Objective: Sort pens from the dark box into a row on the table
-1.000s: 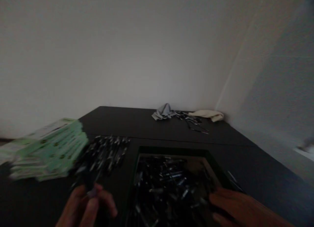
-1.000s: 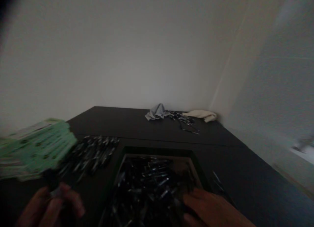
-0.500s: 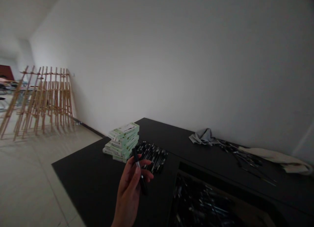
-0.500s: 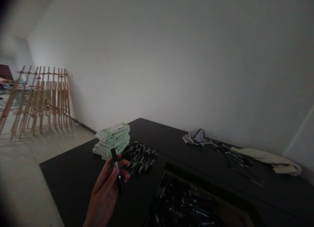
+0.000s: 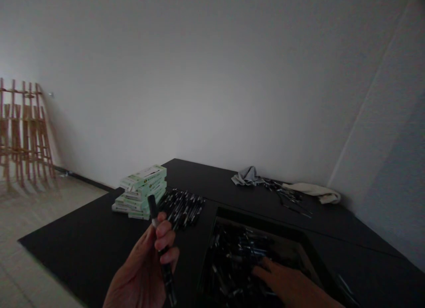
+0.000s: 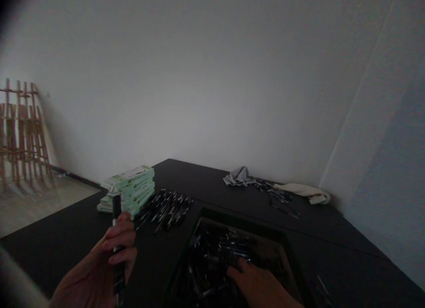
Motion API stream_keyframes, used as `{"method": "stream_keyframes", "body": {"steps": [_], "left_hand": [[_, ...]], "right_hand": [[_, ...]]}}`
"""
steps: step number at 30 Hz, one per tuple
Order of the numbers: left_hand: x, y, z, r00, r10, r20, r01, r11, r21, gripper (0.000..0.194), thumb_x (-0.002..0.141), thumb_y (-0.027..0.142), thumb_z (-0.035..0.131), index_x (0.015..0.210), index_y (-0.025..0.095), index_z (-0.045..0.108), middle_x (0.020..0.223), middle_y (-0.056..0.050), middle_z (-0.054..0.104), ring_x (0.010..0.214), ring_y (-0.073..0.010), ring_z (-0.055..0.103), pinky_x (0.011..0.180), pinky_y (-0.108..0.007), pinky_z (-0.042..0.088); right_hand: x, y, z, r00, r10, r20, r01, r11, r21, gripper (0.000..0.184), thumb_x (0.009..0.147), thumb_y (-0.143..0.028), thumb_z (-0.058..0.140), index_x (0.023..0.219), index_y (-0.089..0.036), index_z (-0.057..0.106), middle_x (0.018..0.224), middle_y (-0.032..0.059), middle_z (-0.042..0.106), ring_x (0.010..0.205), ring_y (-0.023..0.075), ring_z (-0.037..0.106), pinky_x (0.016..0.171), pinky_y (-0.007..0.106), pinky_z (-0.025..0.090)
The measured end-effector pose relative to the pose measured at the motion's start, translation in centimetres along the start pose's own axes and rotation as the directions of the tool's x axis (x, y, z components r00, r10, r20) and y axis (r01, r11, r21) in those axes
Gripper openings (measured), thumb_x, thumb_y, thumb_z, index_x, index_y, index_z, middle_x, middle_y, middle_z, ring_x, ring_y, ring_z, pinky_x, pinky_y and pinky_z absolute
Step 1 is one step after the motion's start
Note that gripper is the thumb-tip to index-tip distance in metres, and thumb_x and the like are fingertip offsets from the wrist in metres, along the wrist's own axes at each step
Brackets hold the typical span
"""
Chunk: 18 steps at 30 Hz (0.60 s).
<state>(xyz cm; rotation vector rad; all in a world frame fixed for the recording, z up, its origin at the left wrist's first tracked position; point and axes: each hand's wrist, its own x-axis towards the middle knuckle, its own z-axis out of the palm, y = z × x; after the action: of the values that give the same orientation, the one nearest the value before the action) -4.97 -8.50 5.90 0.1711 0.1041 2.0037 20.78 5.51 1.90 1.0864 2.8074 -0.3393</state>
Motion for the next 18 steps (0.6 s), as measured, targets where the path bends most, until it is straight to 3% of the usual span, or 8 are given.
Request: {"method": "stream_keyframes", "body": {"steps": [3,8,13,16,18], "left_hand": [[-0.1,0.2,-0.3,0.999,-0.036,-0.016,0.036,0.999,-0.024,0.037,0.075,-0.007,0.04,0.102,0.014,0.055,0.084,-0.011,0.063,0.067,-0.0169,0.067,0.057,-0.027,0.06],[-0.4,-0.2,-1.0,0.982,-0.095,0.166,0.102,0.994,-0.036,0.041,0.075,-0.01,0.045,0.108,0.014,0.052,0.084,-0.009,0.065,0.069,-0.0144,0.067,0.064,-0.025,0.06],[-0.1,-0.8,-1.7,0.958,-0.096,0.272,0.089,0.995,0.038,0.033,0.083,-0.002,0.047,0.109,0.016,0.053,0.082,-0.004,0.065,0.066,-0.0122,0.066,0.067,-0.024,0.06],[0.0,-1.0,-1.6,0.97,-0.087,0.227,0.061,0.991,0.121,0.02,0.085,0.004,0.055,0.099,0.019,0.056,0.071,0.002,0.061,0.052,-0.009,0.061,0.052,-0.018,0.057],[0.2,-1.1,-1.6,0.986,-0.104,0.131,0.074,0.974,0.216,0.018,0.081,0.007,0.065,0.088,0.021,0.057,0.063,0.005,0.058,0.048,-0.0078,0.057,0.047,-0.016,0.055]], "right_hand": [[-0.4,0.0,-0.5,1.0,0.014,0.027,-0.016,0.996,0.083,0.06,0.065,-0.016,0.067,0.124,-0.023,0.059,0.13,0.0121,0.056,0.118,0.0303,0.053,0.1,0.04,0.04],[-0.9,0.7,-1.2,0.999,-0.002,0.051,-0.003,0.996,0.087,0.039,0.072,-0.017,0.062,0.111,-0.018,0.065,0.113,0.0119,0.065,0.106,0.0293,0.06,0.092,0.042,0.044],[-1.3,2.3,-1.3,0.999,-0.01,-0.032,0.012,0.998,0.054,0.025,0.083,-0.019,0.054,0.105,-0.019,0.066,0.104,0.0098,0.066,0.1,0.0253,0.061,0.088,0.038,0.044],[-1.6,3.4,-1.7,0.998,-0.019,-0.06,0.024,0.997,0.073,0.023,0.084,-0.021,0.055,0.105,-0.018,0.065,0.106,0.0098,0.063,0.102,0.0239,0.059,0.089,0.037,0.043],[-1.7,3.9,-2.2,0.996,-0.024,-0.083,0.03,0.997,0.073,0.02,0.084,-0.02,0.057,0.101,-0.017,0.066,0.106,0.0092,0.061,0.103,0.023,0.057,0.089,0.035,0.043]]}}
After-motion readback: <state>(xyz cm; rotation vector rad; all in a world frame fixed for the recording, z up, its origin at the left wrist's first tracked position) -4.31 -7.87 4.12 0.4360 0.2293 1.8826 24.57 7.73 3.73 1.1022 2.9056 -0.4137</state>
